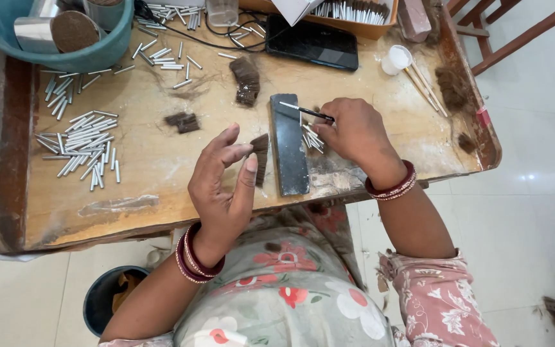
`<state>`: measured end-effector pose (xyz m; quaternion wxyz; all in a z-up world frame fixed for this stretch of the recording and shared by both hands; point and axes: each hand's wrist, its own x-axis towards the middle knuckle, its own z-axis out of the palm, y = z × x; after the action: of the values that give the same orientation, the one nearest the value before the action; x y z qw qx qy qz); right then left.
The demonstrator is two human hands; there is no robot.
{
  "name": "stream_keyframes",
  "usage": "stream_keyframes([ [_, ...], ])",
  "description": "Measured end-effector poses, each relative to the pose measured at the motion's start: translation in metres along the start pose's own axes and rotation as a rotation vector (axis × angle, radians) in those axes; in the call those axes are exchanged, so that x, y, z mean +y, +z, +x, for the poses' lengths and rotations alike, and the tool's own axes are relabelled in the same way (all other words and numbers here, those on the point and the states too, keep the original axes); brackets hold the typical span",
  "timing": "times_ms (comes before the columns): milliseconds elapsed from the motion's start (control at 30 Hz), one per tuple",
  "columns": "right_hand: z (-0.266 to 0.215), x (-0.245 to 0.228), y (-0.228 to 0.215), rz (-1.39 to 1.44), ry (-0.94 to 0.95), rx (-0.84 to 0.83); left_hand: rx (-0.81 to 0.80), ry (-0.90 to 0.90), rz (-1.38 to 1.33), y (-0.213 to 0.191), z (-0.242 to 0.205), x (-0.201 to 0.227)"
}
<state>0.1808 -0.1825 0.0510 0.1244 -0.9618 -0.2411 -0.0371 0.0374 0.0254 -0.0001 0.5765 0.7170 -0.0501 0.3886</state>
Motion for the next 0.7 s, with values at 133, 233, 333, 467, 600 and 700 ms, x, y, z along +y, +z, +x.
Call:
stream_keyframes([
  [133, -0.024, 0.002, 0.004, 0.033, -0.133, 0.065, 0.002, 0.001, -0.005, 0.0, -0.002, 0.002],
  [233, -0.042, 0.0, 0.003, 0.032, -0.192, 0.156, -0.012, 0.027, 0.008, 0.003, 0.0, 0.008],
  [333, -0.063, -0.013, -0.009, 0.27, -0.03, 0.236, -0.084, 0.095, 0.077, 0.009, 0.002, 0.014],
  [467, -0.101, -0.032, -0.013, 0.576, -0.289, 0.379, -0.277, 0.454, 0.207, 0.01, 0.003, 0.024],
  [600, -0.121, -0.038, -0.005, 0.736, -0.391, 0.313, -0.377, 0.436, 0.085, 0.013, -0.004, 0.03],
  [700, -0.133, -0.047, 0.002, 0.858, -0.118, 0.35, -0.341, -0.224, -0.398, 0.019, -0.022, 0.014],
])
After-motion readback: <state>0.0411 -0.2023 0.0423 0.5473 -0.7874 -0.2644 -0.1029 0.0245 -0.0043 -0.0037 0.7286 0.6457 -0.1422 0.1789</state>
